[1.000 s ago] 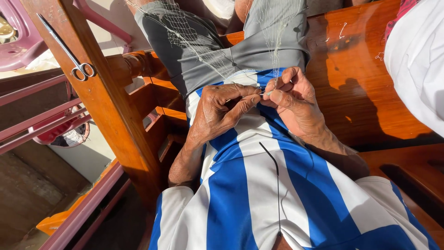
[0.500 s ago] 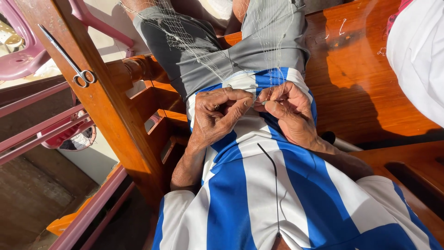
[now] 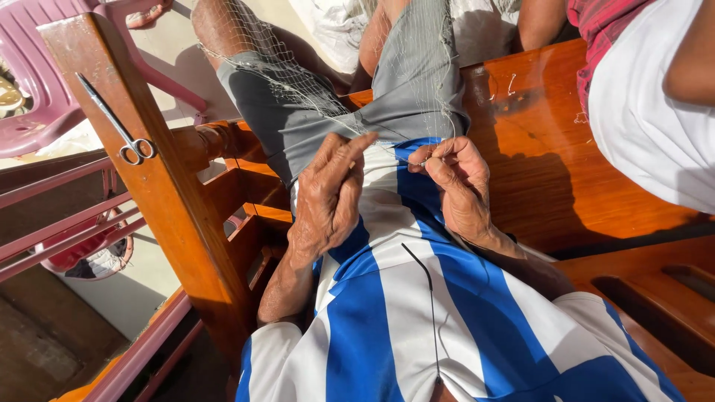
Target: Repairing a fishing net by weaving and knotting the mesh using a shuttle tool.
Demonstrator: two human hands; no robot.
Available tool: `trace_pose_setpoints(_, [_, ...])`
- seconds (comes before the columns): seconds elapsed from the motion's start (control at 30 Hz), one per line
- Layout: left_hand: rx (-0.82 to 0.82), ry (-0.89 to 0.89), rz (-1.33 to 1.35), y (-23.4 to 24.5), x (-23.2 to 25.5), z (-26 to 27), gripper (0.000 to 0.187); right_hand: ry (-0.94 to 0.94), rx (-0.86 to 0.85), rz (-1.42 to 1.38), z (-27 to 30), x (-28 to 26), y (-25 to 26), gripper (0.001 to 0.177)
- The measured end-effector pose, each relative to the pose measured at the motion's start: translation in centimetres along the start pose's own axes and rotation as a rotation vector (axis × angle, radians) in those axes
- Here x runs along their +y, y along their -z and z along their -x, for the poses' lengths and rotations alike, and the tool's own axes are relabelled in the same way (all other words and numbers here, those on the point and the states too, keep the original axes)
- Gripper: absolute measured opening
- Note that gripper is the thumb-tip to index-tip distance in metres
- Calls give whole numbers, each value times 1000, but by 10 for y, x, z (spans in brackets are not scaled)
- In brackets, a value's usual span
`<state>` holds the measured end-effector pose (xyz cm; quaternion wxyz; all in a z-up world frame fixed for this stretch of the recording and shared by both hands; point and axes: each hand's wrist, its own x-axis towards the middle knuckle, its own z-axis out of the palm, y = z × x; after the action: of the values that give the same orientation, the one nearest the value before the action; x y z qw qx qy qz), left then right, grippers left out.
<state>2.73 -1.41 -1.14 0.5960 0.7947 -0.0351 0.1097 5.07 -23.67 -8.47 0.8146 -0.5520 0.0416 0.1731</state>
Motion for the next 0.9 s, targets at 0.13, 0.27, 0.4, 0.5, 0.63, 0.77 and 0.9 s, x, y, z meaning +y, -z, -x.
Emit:
trace_pose_setpoints(0.13, [-11, 106, -136, 18, 4, -13, 38, -14, 13, 18, -5, 6, -2, 16])
trace_pose_setpoints(0.27, [-73, 147, -237, 19, 10, -2, 43, 10, 7, 47, -4, -3, -5, 14])
trace_pose_setpoints(0.4, [-167, 139, -179, 9, 7, 17, 53, 27, 31, 50, 2, -4, -1, 17])
trace_pose_setpoints(0.5, [8, 89, -80, -12, 8, 21, 23, 144, 17, 80, 7, -1, 4, 19])
trace_pose_setpoints(0.63, [121, 30, -70, -24, 11, 18, 14, 214, 14, 141, 13, 6, 11, 18])
trace_pose_setpoints(0.77, [179, -49, -126, -28, -2, 18, 4, 279, -1, 227, 17, 4, 4, 19])
trace_pose_setpoints(0.9, [152, -135, -220, -24, -5, 14, 6, 274, -38, 284, 18, 2, 3, 17])
